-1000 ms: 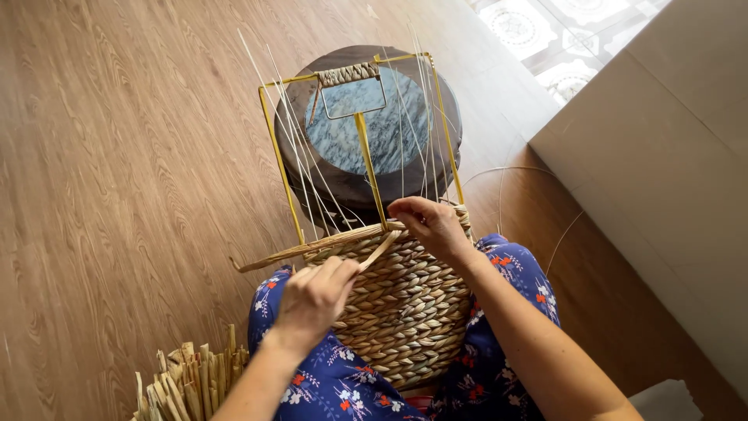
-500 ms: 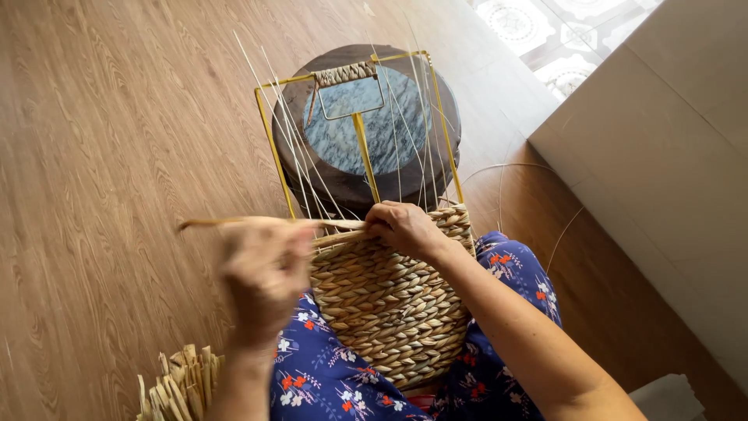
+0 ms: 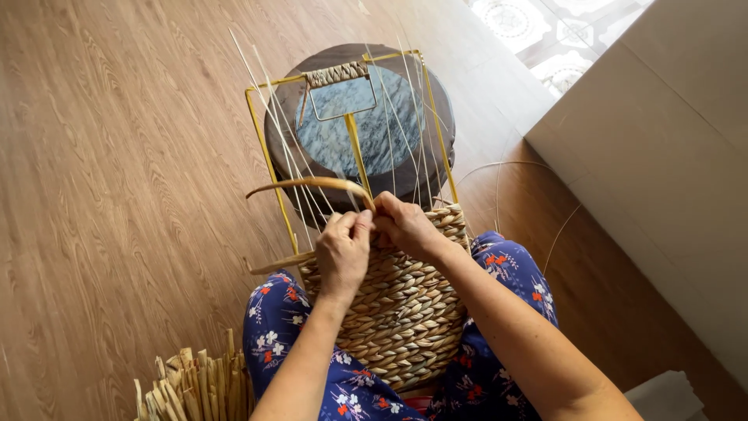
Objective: The person sits on the floor with a woven basket body on their lap and weaves thin flexible strips around a metal frame at the basket's top rim, threading and tightening each strip by hand to form the rim. They work one strip at a time, bending and tucking the ends into the weave.
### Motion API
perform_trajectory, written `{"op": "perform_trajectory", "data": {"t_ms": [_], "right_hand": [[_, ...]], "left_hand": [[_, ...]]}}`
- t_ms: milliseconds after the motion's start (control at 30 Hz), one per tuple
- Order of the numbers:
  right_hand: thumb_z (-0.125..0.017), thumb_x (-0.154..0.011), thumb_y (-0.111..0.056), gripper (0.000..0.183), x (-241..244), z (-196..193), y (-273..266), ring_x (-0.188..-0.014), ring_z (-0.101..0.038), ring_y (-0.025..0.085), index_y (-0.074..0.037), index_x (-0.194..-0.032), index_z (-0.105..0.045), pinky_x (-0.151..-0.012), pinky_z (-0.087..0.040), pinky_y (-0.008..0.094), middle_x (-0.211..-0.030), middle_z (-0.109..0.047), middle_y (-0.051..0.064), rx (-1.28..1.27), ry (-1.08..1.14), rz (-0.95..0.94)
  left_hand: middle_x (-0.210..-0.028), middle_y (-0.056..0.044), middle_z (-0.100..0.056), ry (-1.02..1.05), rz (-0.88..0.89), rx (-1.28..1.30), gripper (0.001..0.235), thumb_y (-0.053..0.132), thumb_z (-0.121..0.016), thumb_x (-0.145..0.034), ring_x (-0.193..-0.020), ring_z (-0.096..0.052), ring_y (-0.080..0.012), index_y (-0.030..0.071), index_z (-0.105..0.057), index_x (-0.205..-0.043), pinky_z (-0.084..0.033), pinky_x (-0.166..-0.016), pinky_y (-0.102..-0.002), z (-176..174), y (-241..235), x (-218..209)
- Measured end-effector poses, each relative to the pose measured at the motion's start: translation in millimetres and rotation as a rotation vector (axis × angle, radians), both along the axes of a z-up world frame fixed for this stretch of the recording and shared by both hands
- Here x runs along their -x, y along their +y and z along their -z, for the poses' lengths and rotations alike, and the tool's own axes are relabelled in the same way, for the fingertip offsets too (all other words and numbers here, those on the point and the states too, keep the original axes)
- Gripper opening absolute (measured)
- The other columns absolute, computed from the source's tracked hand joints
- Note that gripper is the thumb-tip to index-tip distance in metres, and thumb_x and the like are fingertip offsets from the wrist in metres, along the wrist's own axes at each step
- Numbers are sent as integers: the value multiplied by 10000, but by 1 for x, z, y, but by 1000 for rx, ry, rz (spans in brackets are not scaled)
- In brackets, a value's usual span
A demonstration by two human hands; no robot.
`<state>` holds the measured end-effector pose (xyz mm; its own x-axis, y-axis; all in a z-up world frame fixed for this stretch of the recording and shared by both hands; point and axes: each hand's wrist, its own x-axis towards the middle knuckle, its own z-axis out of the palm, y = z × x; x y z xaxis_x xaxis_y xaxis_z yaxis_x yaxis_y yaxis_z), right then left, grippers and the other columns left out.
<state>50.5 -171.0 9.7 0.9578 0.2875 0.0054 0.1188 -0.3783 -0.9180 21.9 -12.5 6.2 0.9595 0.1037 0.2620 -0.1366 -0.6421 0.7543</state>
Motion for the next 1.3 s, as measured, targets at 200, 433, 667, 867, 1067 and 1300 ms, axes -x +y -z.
{"op": "perform_trajectory", "data": {"t_ms": [200,433,667,867,1067,1300], "right_hand": [[-661,-994,-199,126,2,0,20,-588,-703,169,-101,-930,-708,-556,-572,335,-708,-739,77,218,-121,148],[-595,-999,-294,172,18,6,30,-761,-709,279,-203,-969,-737,-670,-559,431,-786,-725,91,590,-276,103],[-649,-924,-241,107,21,4,28,-776,-727,244,-173,-1002,-673,-688,-560,398,-837,-742,40,326,-179,118],[-673,-941,-218,107,12,-1,31,-768,-716,288,-160,-1030,-676,-679,-554,421,-830,-753,69,404,-199,182],[-594,-1001,-204,173,8,-29,11,-720,-743,174,-114,-1129,-667,-641,-610,356,-874,-778,33,112,39,145],[-754,-881,-244,173,4,0,37,-746,-708,270,-92,-963,-749,-697,-564,384,-867,-735,109,335,-341,-131]], "left_hand": [[-862,-49,-751,239,149,962,346,276,-537,-1088,-759,-703,-117,44,-774,-990,-602,-657,-238,-45,14,-1],[-1252,-69,-699,-212,416,706,235,183,-589,-1091,-1171,-658,-144,51,-672,-1267,-541,-1030,-277,-116,35,28],[-1004,-46,-684,99,15,-453,158,269,-775,-860,-938,-675,-222,150,-728,-953,-600,-811,-371,-13,72,23],[-982,-98,-658,71,195,-478,367,288,-755,-806,-920,-658,-266,89,-664,-1100,-590,-773,-402,-29,60,23],[-981,-49,-692,113,369,-571,360,200,-665,-932,-905,-687,-265,227,-599,-1284,-589,-790,-454,-13,76,18],[-878,-40,-723,235,218,-575,219,401,-722,-839,-871,-700,-261,285,-793,-1010,-591,-719,-426,-99,105,8]]}}
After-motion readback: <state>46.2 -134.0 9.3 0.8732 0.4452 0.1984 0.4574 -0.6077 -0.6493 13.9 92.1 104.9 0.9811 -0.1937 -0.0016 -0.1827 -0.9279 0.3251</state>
